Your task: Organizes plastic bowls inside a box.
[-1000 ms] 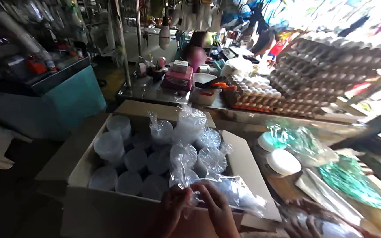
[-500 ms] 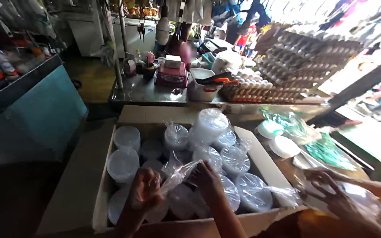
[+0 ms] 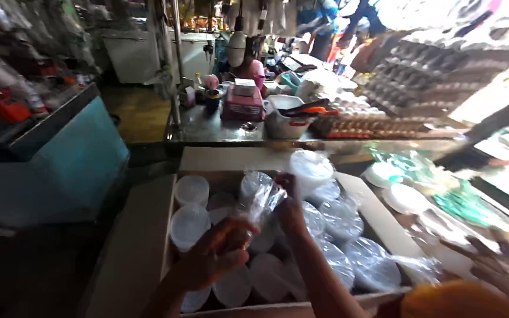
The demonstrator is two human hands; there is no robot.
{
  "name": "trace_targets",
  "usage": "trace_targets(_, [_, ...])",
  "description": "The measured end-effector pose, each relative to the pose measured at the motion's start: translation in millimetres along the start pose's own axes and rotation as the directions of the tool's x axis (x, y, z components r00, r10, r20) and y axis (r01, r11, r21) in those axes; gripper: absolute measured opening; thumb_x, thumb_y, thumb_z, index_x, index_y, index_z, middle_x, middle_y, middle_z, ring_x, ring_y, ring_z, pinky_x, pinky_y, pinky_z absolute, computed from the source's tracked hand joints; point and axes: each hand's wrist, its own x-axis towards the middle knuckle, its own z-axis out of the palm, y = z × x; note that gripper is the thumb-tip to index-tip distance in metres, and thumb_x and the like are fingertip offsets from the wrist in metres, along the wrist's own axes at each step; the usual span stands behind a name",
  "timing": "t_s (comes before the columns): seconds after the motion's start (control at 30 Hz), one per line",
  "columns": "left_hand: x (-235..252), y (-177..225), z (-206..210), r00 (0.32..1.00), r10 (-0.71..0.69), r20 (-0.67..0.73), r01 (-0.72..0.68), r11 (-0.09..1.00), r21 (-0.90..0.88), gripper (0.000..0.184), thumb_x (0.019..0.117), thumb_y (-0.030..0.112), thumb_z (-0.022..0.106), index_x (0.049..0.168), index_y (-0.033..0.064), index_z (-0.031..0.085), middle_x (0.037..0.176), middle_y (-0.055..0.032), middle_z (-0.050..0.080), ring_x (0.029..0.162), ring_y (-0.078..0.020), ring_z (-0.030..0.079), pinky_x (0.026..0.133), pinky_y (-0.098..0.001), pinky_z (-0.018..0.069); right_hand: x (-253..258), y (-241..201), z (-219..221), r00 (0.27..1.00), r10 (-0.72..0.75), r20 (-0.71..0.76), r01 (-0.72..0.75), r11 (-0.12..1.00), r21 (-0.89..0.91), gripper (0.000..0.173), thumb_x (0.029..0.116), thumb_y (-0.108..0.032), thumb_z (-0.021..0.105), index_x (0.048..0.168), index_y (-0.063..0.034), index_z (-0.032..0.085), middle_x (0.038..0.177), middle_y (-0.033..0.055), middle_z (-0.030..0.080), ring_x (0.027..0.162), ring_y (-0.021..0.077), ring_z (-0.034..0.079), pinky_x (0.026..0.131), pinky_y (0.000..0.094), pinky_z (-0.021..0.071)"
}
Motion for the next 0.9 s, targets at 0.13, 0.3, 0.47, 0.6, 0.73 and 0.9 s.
trace_targets(0.13, [3,-14,-31,0.972,0.108,-0.209,0.030,0.825,0.565,0.025,0.0968,0.002,0.052,0.103,0.0050,0.077,0.111,-0.0129,0.064,0.093,-0.0066,0.062,0.081,-0.0180,0.0519,2,-34,1,0.928,0.359,0.097,-0.356,0.785,0.508,0.025,0.1065,-0.004,0.033,0.114,-0.0093,0.056,0.073,-0.0023,0.065,0.059,0.0056,0.062,0.056,0.0222,0.0548])
trace_targets(0.3, [-3,-39,-66,0.774,0.296,-0.560,0.301,0.606,0.736,0.033,0.0972,0.007,0.056,0.125,-0.0043,0.068,0.140,-0.0311,0.053,0.095,-0.0182,0.065,0.075,-0.0256,0.0544,-12,-15,4,0.916,0.023,0.400,-0.135,0.958,0.254,0.020,0.0998,-0.003,0.048,0.119,-0.0051,0.051,0.096,-0.0016,0.068,0.079,0.0066,0.069,0.074,0.0256,0.0608])
trace_targets(0.47, [-23,-56,-93,0.564,0.421,-0.710,0.413,0.600,0.685,0.049,0.0993,0.014,0.054,0.140,-0.0141,0.050,0.148,-0.0335,0.046,0.140,-0.0403,0.046,0.114,-0.0424,0.0403,-31,80,37,0.729,0.452,0.514,-0.077,0.800,-0.595,0.078,0.0949,-0.030,0.073,0.155,-0.0007,0.032,0.143,0.0238,0.055,0.130,0.0330,0.057,0.109,0.0478,0.0479])
trace_targets(0.6, [-27,-68,-88,0.496,0.388,-0.777,0.415,0.679,0.605,0.043,0.1007,0.013,0.052,0.131,-0.0165,0.055,0.146,-0.0347,0.047,0.142,-0.0392,0.045,0.118,-0.0409,0.0361,-60,130,81,0.560,0.667,0.491,0.166,0.490,-0.855,0.118,0.0823,-0.057,0.078,0.166,-0.0189,0.005,0.169,0.0270,0.003,0.155,0.0485,0.007,0.121,0.0681,0.0104])
trace_targets(0.73, [-25,-79,-85,0.544,0.394,-0.740,0.366,0.683,0.633,0.041,0.1001,0.010,0.047,0.129,-0.0170,0.057,0.150,-0.0358,0.041,0.146,-0.0412,0.038,0.121,-0.0416,0.0324,-62,152,82,0.595,0.633,0.495,0.200,0.479,-0.854,0.118,0.0780,-0.048,0.085,0.166,-0.0220,0.011,0.170,0.0226,-0.005,0.154,0.0520,0.000,0.119,0.0738,0.0037])
trace_targets(0.9, [-23,-80,-83,0.610,0.387,-0.691,0.332,0.667,0.667,0.033,0.0997,0.007,0.046,0.116,-0.0154,0.064,0.136,-0.0324,0.058,0.131,-0.0333,0.057,0.110,-0.0361,0.0450,-50,139,73,0.609,0.627,0.487,0.174,0.493,-0.852,0.118,0.0731,-0.051,0.087,0.165,-0.0268,0.017,0.172,0.0184,0.001,0.153,0.0511,0.013,0.118,0.0685,0.0197])
